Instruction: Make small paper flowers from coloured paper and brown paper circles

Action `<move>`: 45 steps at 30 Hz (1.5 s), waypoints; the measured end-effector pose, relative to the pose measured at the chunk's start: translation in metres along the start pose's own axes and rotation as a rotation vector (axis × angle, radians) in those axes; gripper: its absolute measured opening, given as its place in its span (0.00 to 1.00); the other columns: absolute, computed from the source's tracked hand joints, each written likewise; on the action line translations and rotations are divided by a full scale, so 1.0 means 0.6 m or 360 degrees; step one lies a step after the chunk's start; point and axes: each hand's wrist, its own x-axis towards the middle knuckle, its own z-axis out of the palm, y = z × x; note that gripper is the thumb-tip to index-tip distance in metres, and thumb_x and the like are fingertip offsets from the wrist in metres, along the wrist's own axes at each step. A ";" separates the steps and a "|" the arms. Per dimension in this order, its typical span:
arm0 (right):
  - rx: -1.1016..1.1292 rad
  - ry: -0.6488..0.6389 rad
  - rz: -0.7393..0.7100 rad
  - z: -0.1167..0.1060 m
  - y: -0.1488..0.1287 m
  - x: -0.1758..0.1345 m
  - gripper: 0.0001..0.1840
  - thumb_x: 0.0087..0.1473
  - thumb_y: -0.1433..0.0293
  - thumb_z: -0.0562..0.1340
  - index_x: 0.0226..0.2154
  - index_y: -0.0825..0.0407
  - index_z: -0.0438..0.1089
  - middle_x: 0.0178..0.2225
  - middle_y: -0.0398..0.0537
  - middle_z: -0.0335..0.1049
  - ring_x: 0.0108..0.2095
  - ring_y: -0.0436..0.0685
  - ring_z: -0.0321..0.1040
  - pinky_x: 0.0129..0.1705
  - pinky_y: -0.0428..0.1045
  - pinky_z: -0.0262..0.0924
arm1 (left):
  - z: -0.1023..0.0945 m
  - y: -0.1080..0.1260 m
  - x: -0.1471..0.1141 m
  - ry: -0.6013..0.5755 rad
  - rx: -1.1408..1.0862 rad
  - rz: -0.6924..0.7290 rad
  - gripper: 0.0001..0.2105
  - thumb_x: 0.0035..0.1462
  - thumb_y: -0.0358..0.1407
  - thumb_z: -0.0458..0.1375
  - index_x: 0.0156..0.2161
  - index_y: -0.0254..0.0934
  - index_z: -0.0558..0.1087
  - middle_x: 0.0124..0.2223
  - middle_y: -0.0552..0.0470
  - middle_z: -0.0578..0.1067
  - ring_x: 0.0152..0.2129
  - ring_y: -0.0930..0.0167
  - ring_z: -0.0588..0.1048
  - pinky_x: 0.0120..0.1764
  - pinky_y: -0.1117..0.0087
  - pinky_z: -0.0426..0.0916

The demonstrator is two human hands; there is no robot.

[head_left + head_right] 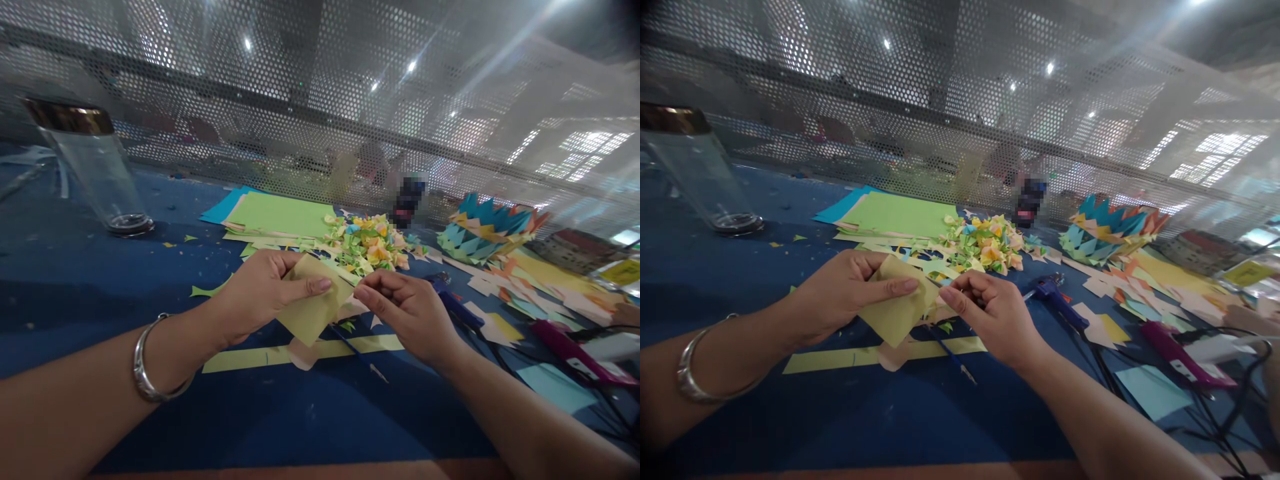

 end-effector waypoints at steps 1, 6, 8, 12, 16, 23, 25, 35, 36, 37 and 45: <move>-0.0008 0.0001 -0.0004 0.000 0.000 -0.001 0.17 0.60 0.55 0.62 0.30 0.51 0.72 0.22 0.41 0.63 0.22 0.47 0.54 0.22 0.45 0.49 | 0.000 -0.001 0.000 0.0001 0.0008 0.0001 0.12 0.49 0.43 0.69 0.36 0.38 0.80 0.34 0.49 0.82 0.27 0.69 0.79 0.29 0.73 0.71; -0.0004 -0.0006 0.0004 0.000 0.000 -0.002 0.17 0.60 0.55 0.62 0.30 0.51 0.72 0.22 0.40 0.63 0.21 0.47 0.53 0.22 0.45 0.48 | -0.001 0.001 0.000 -0.0056 -0.0026 -0.0003 0.10 0.49 0.41 0.69 0.35 0.38 0.80 0.34 0.49 0.82 0.27 0.70 0.78 0.30 0.73 0.71; 0.0007 -0.0022 0.0002 0.001 0.001 -0.002 0.18 0.60 0.55 0.62 0.31 0.52 0.72 0.22 0.40 0.62 0.21 0.47 0.53 0.22 0.45 0.48 | -0.001 0.002 -0.001 -0.0075 -0.0012 -0.0019 0.11 0.50 0.42 0.68 0.35 0.38 0.80 0.35 0.49 0.83 0.28 0.69 0.79 0.30 0.73 0.71; -0.0008 -0.0039 -0.0001 0.001 0.002 -0.002 0.19 0.60 0.53 0.61 0.30 0.52 0.72 0.23 0.41 0.62 0.22 0.47 0.53 0.22 0.46 0.48 | -0.001 0.003 -0.002 -0.0083 0.0029 -0.0029 0.13 0.50 0.45 0.68 0.36 0.37 0.80 0.35 0.47 0.82 0.28 0.68 0.79 0.30 0.72 0.71; -0.0008 -0.0035 0.0000 0.001 0.003 -0.004 0.19 0.60 0.53 0.61 0.31 0.51 0.72 0.23 0.41 0.63 0.22 0.48 0.53 0.23 0.46 0.48 | -0.001 0.002 -0.002 -0.0117 0.0000 -0.0019 0.13 0.51 0.43 0.67 0.37 0.36 0.80 0.36 0.47 0.82 0.29 0.68 0.78 0.31 0.71 0.70; 0.0035 -0.0045 -0.0005 0.002 0.001 -0.005 0.18 0.60 0.54 0.62 0.31 0.52 0.72 0.22 0.40 0.62 0.21 0.47 0.52 0.22 0.46 0.48 | 0.000 0.001 -0.001 -0.0139 -0.0014 -0.0041 0.11 0.52 0.43 0.67 0.35 0.37 0.80 0.36 0.48 0.82 0.29 0.70 0.78 0.30 0.74 0.68; 0.0016 -0.0044 -0.0014 0.002 0.000 -0.005 0.18 0.60 0.54 0.62 0.30 0.52 0.72 0.22 0.40 0.62 0.21 0.46 0.52 0.22 0.46 0.47 | -0.001 0.000 -0.001 -0.0139 0.0005 -0.0043 0.11 0.52 0.43 0.67 0.35 0.37 0.80 0.36 0.48 0.82 0.29 0.70 0.78 0.30 0.74 0.68; 0.0014 -0.0075 0.0005 0.004 0.002 -0.005 0.18 0.61 0.54 0.61 0.30 0.51 0.71 0.23 0.40 0.62 0.22 0.47 0.52 0.23 0.46 0.47 | -0.001 -0.001 -0.004 -0.0157 0.0058 -0.0028 0.11 0.51 0.44 0.67 0.33 0.37 0.79 0.33 0.49 0.82 0.27 0.70 0.77 0.29 0.74 0.68; 0.0018 -0.0080 0.0009 0.004 0.002 -0.005 0.18 0.61 0.54 0.61 0.30 0.51 0.71 0.23 0.40 0.62 0.22 0.47 0.52 0.23 0.46 0.47 | -0.001 0.000 -0.004 -0.0161 0.0058 -0.0033 0.11 0.51 0.44 0.67 0.32 0.37 0.79 0.33 0.49 0.81 0.27 0.71 0.77 0.28 0.74 0.67; 0.0023 -0.0083 0.0008 0.004 0.002 -0.005 0.18 0.61 0.54 0.61 0.30 0.51 0.71 0.23 0.40 0.61 0.22 0.47 0.52 0.23 0.46 0.46 | 0.000 0.000 -0.005 -0.0160 0.0061 -0.0040 0.11 0.51 0.44 0.67 0.32 0.37 0.79 0.32 0.50 0.81 0.26 0.71 0.77 0.28 0.75 0.67; -0.0007 -0.0092 -0.0017 0.002 0.000 -0.009 0.18 0.61 0.55 0.61 0.30 0.52 0.72 0.23 0.40 0.62 0.23 0.47 0.52 0.23 0.46 0.47 | -0.001 0.001 0.001 -0.0190 0.0048 -0.0068 0.11 0.51 0.43 0.67 0.32 0.36 0.78 0.31 0.51 0.81 0.26 0.73 0.76 0.27 0.76 0.67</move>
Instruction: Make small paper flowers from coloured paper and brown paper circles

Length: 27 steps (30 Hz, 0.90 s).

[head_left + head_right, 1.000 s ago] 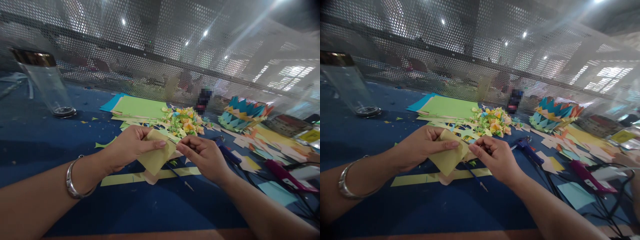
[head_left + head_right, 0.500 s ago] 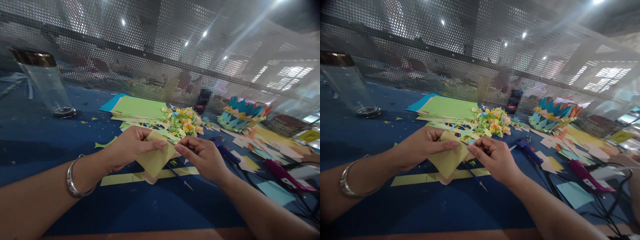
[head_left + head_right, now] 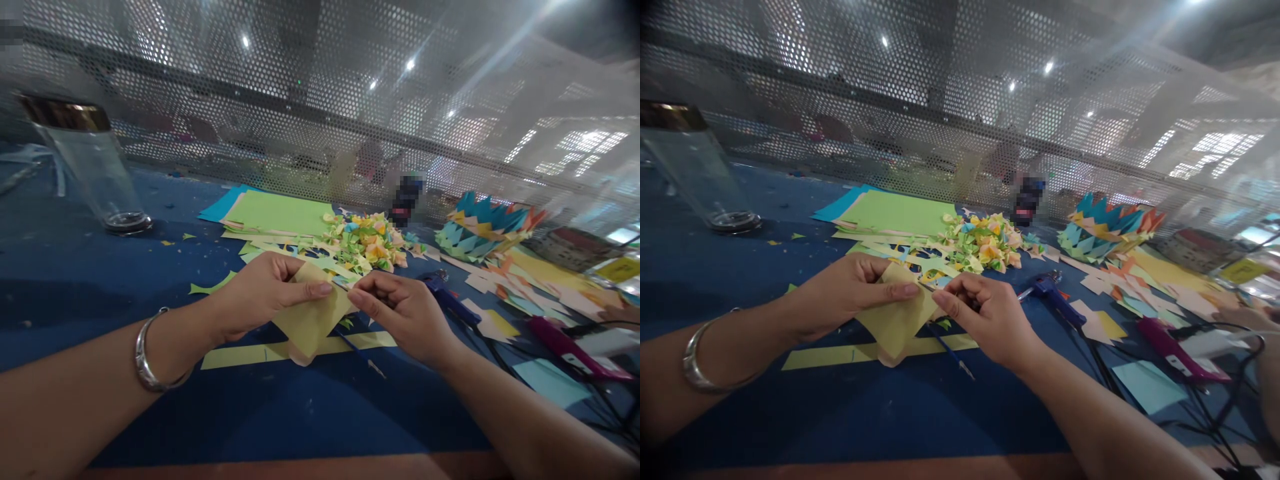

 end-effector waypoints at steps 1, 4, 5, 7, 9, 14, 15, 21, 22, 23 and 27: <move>0.0006 -0.0001 0.0000 0.000 0.000 0.000 0.18 0.61 0.55 0.61 0.30 0.52 0.72 0.23 0.40 0.62 0.23 0.47 0.52 0.23 0.46 0.47 | 0.000 0.000 0.000 -0.0011 -0.0007 0.0005 0.11 0.52 0.43 0.67 0.32 0.35 0.78 0.31 0.51 0.81 0.25 0.73 0.76 0.27 0.77 0.66; 0.0019 0.0000 -0.0002 0.002 0.002 0.001 0.18 0.61 0.55 0.61 0.29 0.52 0.71 0.22 0.39 0.60 0.22 0.46 0.51 0.23 0.46 0.46 | 0.000 0.000 -0.002 -0.0032 -0.0021 -0.0017 0.12 0.52 0.43 0.67 0.32 0.35 0.78 0.31 0.50 0.81 0.25 0.72 0.76 0.27 0.76 0.67; 0.0016 0.0002 -0.0004 0.002 0.002 0.002 0.18 0.61 0.55 0.61 0.29 0.52 0.71 0.22 0.39 0.60 0.22 0.46 0.51 0.22 0.46 0.46 | 0.001 0.001 -0.003 -0.0035 -0.0023 -0.0033 0.12 0.52 0.44 0.67 0.33 0.35 0.78 0.31 0.50 0.81 0.25 0.72 0.77 0.26 0.75 0.68; 0.0005 0.0004 -0.0007 0.003 0.003 0.003 0.18 0.61 0.55 0.62 0.29 0.52 0.71 0.22 0.39 0.60 0.22 0.46 0.51 0.22 0.46 0.45 | 0.002 0.002 -0.004 -0.0043 -0.0021 -0.0063 0.12 0.52 0.44 0.67 0.34 0.35 0.78 0.32 0.49 0.81 0.26 0.70 0.77 0.27 0.74 0.69; -0.0002 -0.0001 -0.0008 0.003 0.004 0.003 0.19 0.61 0.55 0.61 0.29 0.52 0.71 0.22 0.39 0.60 0.21 0.46 0.51 0.22 0.46 0.45 | 0.003 0.003 -0.004 -0.0046 -0.0020 -0.0068 0.12 0.52 0.43 0.67 0.34 0.35 0.78 0.32 0.49 0.81 0.26 0.70 0.78 0.27 0.74 0.69; -0.0013 0.0002 -0.0005 0.002 0.003 0.003 0.18 0.61 0.55 0.61 0.30 0.52 0.72 0.22 0.40 0.61 0.22 0.46 0.51 0.22 0.46 0.46 | 0.004 0.000 -0.004 -0.0058 -0.0065 -0.0071 0.10 0.52 0.40 0.67 0.34 0.35 0.78 0.33 0.48 0.81 0.26 0.71 0.78 0.27 0.75 0.68; -0.0011 0.0002 -0.0006 0.002 0.002 0.002 0.18 0.61 0.55 0.61 0.30 0.52 0.72 0.22 0.40 0.61 0.22 0.46 0.51 0.22 0.46 0.46 | 0.004 0.000 -0.004 -0.0071 -0.0079 -0.0078 0.10 0.52 0.40 0.67 0.34 0.35 0.78 0.33 0.48 0.81 0.26 0.71 0.78 0.26 0.76 0.67; -0.0011 0.0003 -0.0008 0.004 0.003 0.002 0.18 0.61 0.55 0.61 0.30 0.52 0.71 0.22 0.40 0.60 0.22 0.46 0.52 0.23 0.46 0.47 | 0.003 -0.003 -0.003 -0.0068 -0.0116 -0.0082 0.10 0.51 0.40 0.67 0.35 0.36 0.79 0.34 0.48 0.82 0.27 0.69 0.78 0.27 0.75 0.68; -0.0011 0.0000 -0.0009 0.004 0.003 0.002 0.18 0.61 0.55 0.61 0.30 0.52 0.71 0.22 0.40 0.60 0.22 0.46 0.52 0.23 0.46 0.47 | 0.003 -0.003 -0.003 -0.0065 -0.0118 -0.0085 0.10 0.51 0.40 0.67 0.35 0.36 0.79 0.34 0.48 0.82 0.27 0.69 0.78 0.27 0.75 0.69; -0.0011 -0.0001 -0.0010 0.004 0.004 0.002 0.18 0.61 0.55 0.61 0.30 0.52 0.71 0.22 0.40 0.60 0.22 0.46 0.52 0.23 0.46 0.46 | 0.003 -0.003 -0.003 -0.0063 -0.0120 -0.0089 0.10 0.51 0.40 0.67 0.35 0.36 0.79 0.34 0.47 0.82 0.27 0.69 0.78 0.27 0.74 0.69; -0.0012 -0.0003 -0.0011 0.002 0.005 0.002 0.18 0.61 0.55 0.61 0.31 0.52 0.72 0.23 0.40 0.60 0.22 0.46 0.52 0.23 0.46 0.46 | 0.005 -0.004 -0.002 -0.0094 -0.0138 -0.0103 0.09 0.51 0.39 0.67 0.35 0.35 0.78 0.34 0.46 0.81 0.27 0.67 0.79 0.25 0.74 0.69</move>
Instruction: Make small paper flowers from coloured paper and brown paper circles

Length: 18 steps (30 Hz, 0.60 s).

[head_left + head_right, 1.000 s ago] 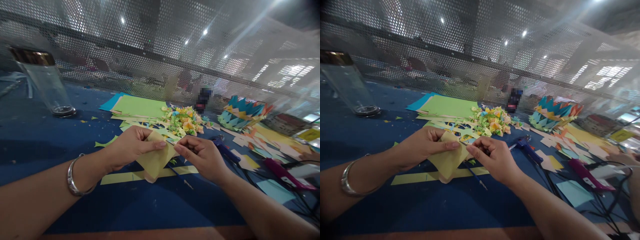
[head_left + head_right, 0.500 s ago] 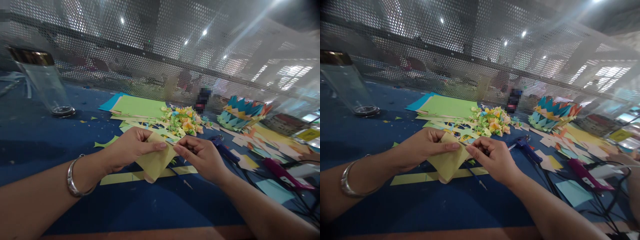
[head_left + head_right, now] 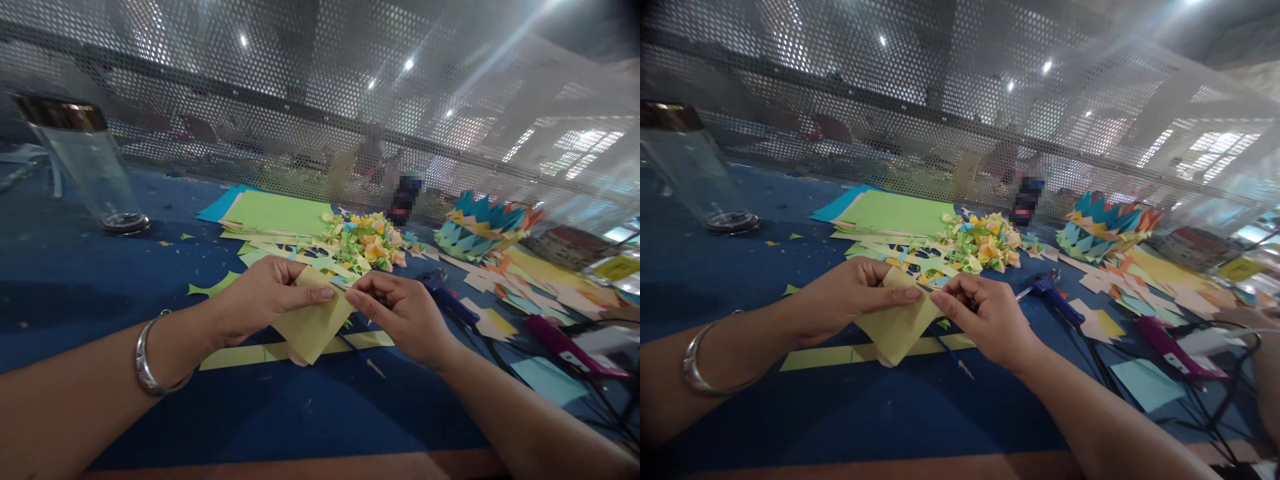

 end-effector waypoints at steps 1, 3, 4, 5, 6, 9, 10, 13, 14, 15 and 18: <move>0.0002 -0.0001 -0.0001 0.000 0.000 0.000 0.18 0.61 0.55 0.61 0.31 0.52 0.72 0.23 0.40 0.60 0.22 0.46 0.52 0.23 0.46 0.46 | 0.000 0.000 0.000 -0.0004 -0.0003 -0.0002 0.10 0.51 0.39 0.67 0.35 0.35 0.78 0.35 0.46 0.81 0.27 0.66 0.79 0.24 0.73 0.69; -0.0001 0.0001 -0.0002 0.000 -0.001 0.000 0.18 0.61 0.55 0.61 0.31 0.52 0.72 0.23 0.40 0.61 0.22 0.46 0.52 0.22 0.46 0.46 | 0.001 -0.001 0.001 -0.0014 -0.0015 -0.0011 0.10 0.50 0.40 0.67 0.36 0.35 0.78 0.35 0.45 0.81 0.27 0.65 0.79 0.24 0.72 0.69; -0.0004 0.0002 -0.0004 0.000 -0.001 0.000 0.18 0.61 0.55 0.61 0.30 0.52 0.72 0.23 0.40 0.61 0.22 0.46 0.52 0.22 0.46 0.46 | 0.001 -0.001 0.001 -0.0023 -0.0023 -0.0019 0.11 0.50 0.41 0.67 0.36 0.36 0.78 0.35 0.45 0.81 0.27 0.64 0.79 0.23 0.72 0.69; -0.0009 0.0003 -0.0006 0.000 -0.001 0.000 0.18 0.61 0.55 0.61 0.30 0.53 0.72 0.23 0.40 0.61 0.22 0.46 0.52 0.22 0.46 0.46 | 0.000 -0.001 0.001 -0.0038 -0.0031 -0.0030 0.11 0.51 0.41 0.67 0.37 0.36 0.78 0.36 0.45 0.81 0.27 0.64 0.79 0.23 0.72 0.69; -0.0011 0.0004 -0.0006 0.000 -0.001 0.001 0.18 0.61 0.55 0.61 0.30 0.53 0.72 0.23 0.40 0.61 0.22 0.46 0.52 0.22 0.46 0.46 | 0.000 -0.001 0.001 -0.0045 -0.0032 -0.0038 0.12 0.51 0.42 0.67 0.37 0.36 0.78 0.36 0.45 0.81 0.28 0.64 0.79 0.23 0.72 0.69; -0.0011 0.0003 0.0000 0.001 0.000 0.000 0.18 0.61 0.55 0.61 0.30 0.53 0.72 0.23 0.40 0.60 0.22 0.46 0.52 0.22 0.46 0.46 | 0.000 -0.001 0.001 0.0002 0.0007 -0.0028 0.13 0.50 0.43 0.67 0.36 0.35 0.78 0.36 0.45 0.81 0.29 0.64 0.79 0.25 0.71 0.70; -0.0016 0.0003 0.0001 0.001 0.000 0.000 0.18 0.61 0.55 0.61 0.30 0.53 0.72 0.23 0.40 0.60 0.22 0.46 0.52 0.22 0.46 0.46 | 0.000 -0.002 0.001 0.0023 0.0026 -0.0025 0.14 0.50 0.44 0.67 0.36 0.35 0.78 0.36 0.45 0.81 0.29 0.64 0.79 0.26 0.71 0.70; -0.0021 0.0008 0.0000 0.001 0.000 -0.001 0.18 0.61 0.55 0.61 0.30 0.53 0.71 0.22 0.40 0.60 0.22 0.46 0.51 0.22 0.46 0.46 | 0.000 -0.003 0.001 0.0034 0.0054 -0.0034 0.15 0.49 0.45 0.68 0.36 0.34 0.77 0.35 0.45 0.81 0.27 0.65 0.79 0.25 0.72 0.69; -0.0019 0.0009 -0.0002 0.001 -0.001 -0.001 0.18 0.61 0.55 0.61 0.30 0.53 0.71 0.23 0.40 0.60 0.22 0.46 0.52 0.22 0.46 0.46 | 0.000 -0.003 0.000 0.0031 0.0056 -0.0033 0.15 0.49 0.45 0.68 0.36 0.34 0.77 0.35 0.45 0.81 0.27 0.66 0.78 0.25 0.72 0.69; -0.0018 0.0009 -0.0004 0.001 -0.002 -0.002 0.18 0.61 0.55 0.61 0.30 0.53 0.72 0.23 0.40 0.60 0.22 0.46 0.52 0.23 0.46 0.47 | 0.000 -0.004 0.000 0.0030 0.0056 -0.0024 0.15 0.49 0.45 0.68 0.35 0.34 0.77 0.35 0.45 0.81 0.27 0.66 0.78 0.25 0.72 0.69; -0.0024 0.0008 -0.0010 0.001 -0.005 -0.002 0.18 0.61 0.55 0.61 0.30 0.52 0.71 0.23 0.40 0.60 0.22 0.46 0.51 0.23 0.46 0.47 | 0.001 -0.005 -0.001 0.0031 0.0053 0.0006 0.14 0.49 0.45 0.68 0.35 0.35 0.77 0.35 0.45 0.81 0.28 0.67 0.78 0.27 0.71 0.70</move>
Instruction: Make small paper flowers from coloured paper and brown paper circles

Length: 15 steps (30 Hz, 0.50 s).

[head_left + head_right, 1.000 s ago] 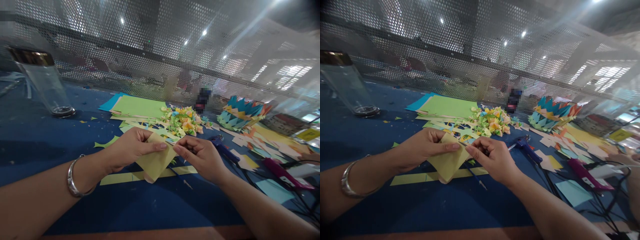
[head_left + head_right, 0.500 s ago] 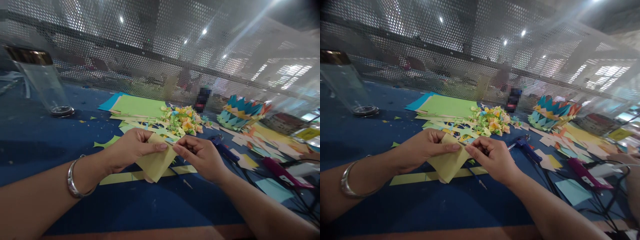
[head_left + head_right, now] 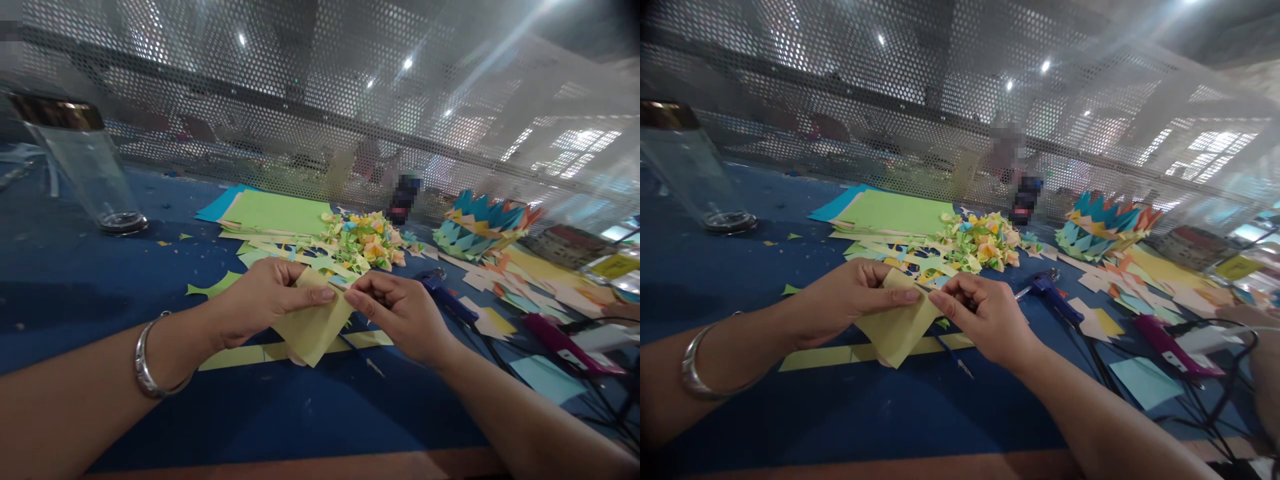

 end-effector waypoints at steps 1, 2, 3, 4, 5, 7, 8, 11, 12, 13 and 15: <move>0.0002 -0.0002 0.0002 0.000 0.000 0.000 0.18 0.61 0.55 0.61 0.30 0.52 0.71 0.23 0.40 0.60 0.22 0.46 0.51 0.23 0.46 0.47 | 0.001 0.000 0.000 -0.0001 -0.0002 0.0002 0.15 0.49 0.45 0.68 0.34 0.35 0.78 0.35 0.46 0.81 0.27 0.67 0.78 0.26 0.71 0.69; 0.0004 -0.0003 0.0005 0.001 0.000 0.000 0.18 0.61 0.55 0.61 0.30 0.52 0.71 0.22 0.40 0.60 0.22 0.46 0.52 0.22 0.46 0.47 | 0.001 0.000 0.000 0.0001 -0.0004 -0.0004 0.15 0.49 0.46 0.68 0.34 0.35 0.78 0.35 0.46 0.81 0.27 0.67 0.78 0.26 0.71 0.69; 0.0003 -0.0004 0.0010 0.001 0.000 0.000 0.18 0.61 0.55 0.61 0.30 0.52 0.72 0.22 0.40 0.60 0.22 0.46 0.52 0.22 0.46 0.47 | 0.002 0.000 0.000 0.0006 -0.0008 -0.0013 0.16 0.48 0.46 0.68 0.34 0.35 0.78 0.34 0.46 0.81 0.26 0.67 0.78 0.26 0.71 0.69; -0.0001 -0.0007 0.0013 0.002 0.000 0.000 0.18 0.61 0.55 0.61 0.30 0.52 0.72 0.22 0.40 0.60 0.22 0.47 0.52 0.22 0.46 0.47 | 0.003 0.000 0.001 0.0016 -0.0013 -0.0019 0.16 0.48 0.47 0.68 0.34 0.35 0.78 0.34 0.46 0.81 0.26 0.67 0.78 0.26 0.70 0.69; -0.0009 -0.0007 0.0015 0.002 0.001 0.000 0.18 0.61 0.55 0.61 0.30 0.52 0.72 0.22 0.40 0.60 0.22 0.47 0.52 0.22 0.46 0.47 | 0.003 0.000 0.001 0.0024 -0.0016 -0.0023 0.17 0.47 0.48 0.68 0.34 0.35 0.78 0.34 0.46 0.81 0.26 0.67 0.78 0.27 0.70 0.70; -0.0028 -0.0005 0.0016 0.002 0.002 0.000 0.18 0.61 0.55 0.61 0.30 0.52 0.72 0.22 0.40 0.60 0.22 0.47 0.51 0.22 0.46 0.46 | 0.004 0.001 0.002 0.0027 -0.0020 -0.0025 0.17 0.47 0.48 0.69 0.34 0.35 0.78 0.34 0.46 0.81 0.26 0.67 0.77 0.28 0.69 0.70; -0.0030 -0.0004 0.0017 0.002 0.003 0.000 0.18 0.61 0.55 0.61 0.30 0.52 0.72 0.22 0.40 0.60 0.22 0.47 0.51 0.22 0.46 0.46 | 0.004 0.001 0.002 0.0023 -0.0024 -0.0020 0.17 0.47 0.48 0.69 0.34 0.35 0.79 0.34 0.46 0.81 0.27 0.67 0.77 0.28 0.69 0.71; -0.0017 -0.0012 0.0018 0.001 0.004 -0.001 0.18 0.61 0.55 0.61 0.30 0.52 0.72 0.23 0.40 0.61 0.22 0.47 0.53 0.23 0.46 0.47 | 0.004 0.001 0.002 0.0012 -0.0027 -0.0006 0.17 0.47 0.48 0.69 0.34 0.35 0.79 0.35 0.45 0.81 0.28 0.66 0.78 0.30 0.68 0.71; -0.0018 -0.0016 0.0018 0.001 0.005 -0.001 0.18 0.61 0.55 0.61 0.31 0.52 0.72 0.23 0.40 0.62 0.22 0.47 0.53 0.24 0.46 0.47 | 0.004 0.001 0.002 0.0015 -0.0026 -0.0006 0.17 0.47 0.48 0.69 0.34 0.35 0.79 0.35 0.45 0.81 0.28 0.66 0.78 0.31 0.68 0.71; -0.0022 -0.0021 0.0018 0.001 0.005 -0.001 0.18 0.61 0.55 0.61 0.31 0.52 0.72 0.23 0.40 0.62 0.22 0.47 0.53 0.24 0.46 0.47 | 0.005 0.002 0.001 0.0017 -0.0024 -0.0008 0.17 0.47 0.48 0.69 0.34 0.35 0.79 0.35 0.45 0.81 0.28 0.66 0.78 0.31 0.68 0.71; -0.0035 -0.0028 0.0016 0.001 0.006 -0.002 0.18 0.61 0.54 0.61 0.31 0.52 0.72 0.23 0.40 0.61 0.22 0.47 0.53 0.24 0.46 0.47 | 0.005 0.002 0.002 0.0020 -0.0023 -0.0018 0.17 0.47 0.48 0.69 0.34 0.34 0.78 0.35 0.45 0.81 0.28 0.66 0.77 0.31 0.67 0.72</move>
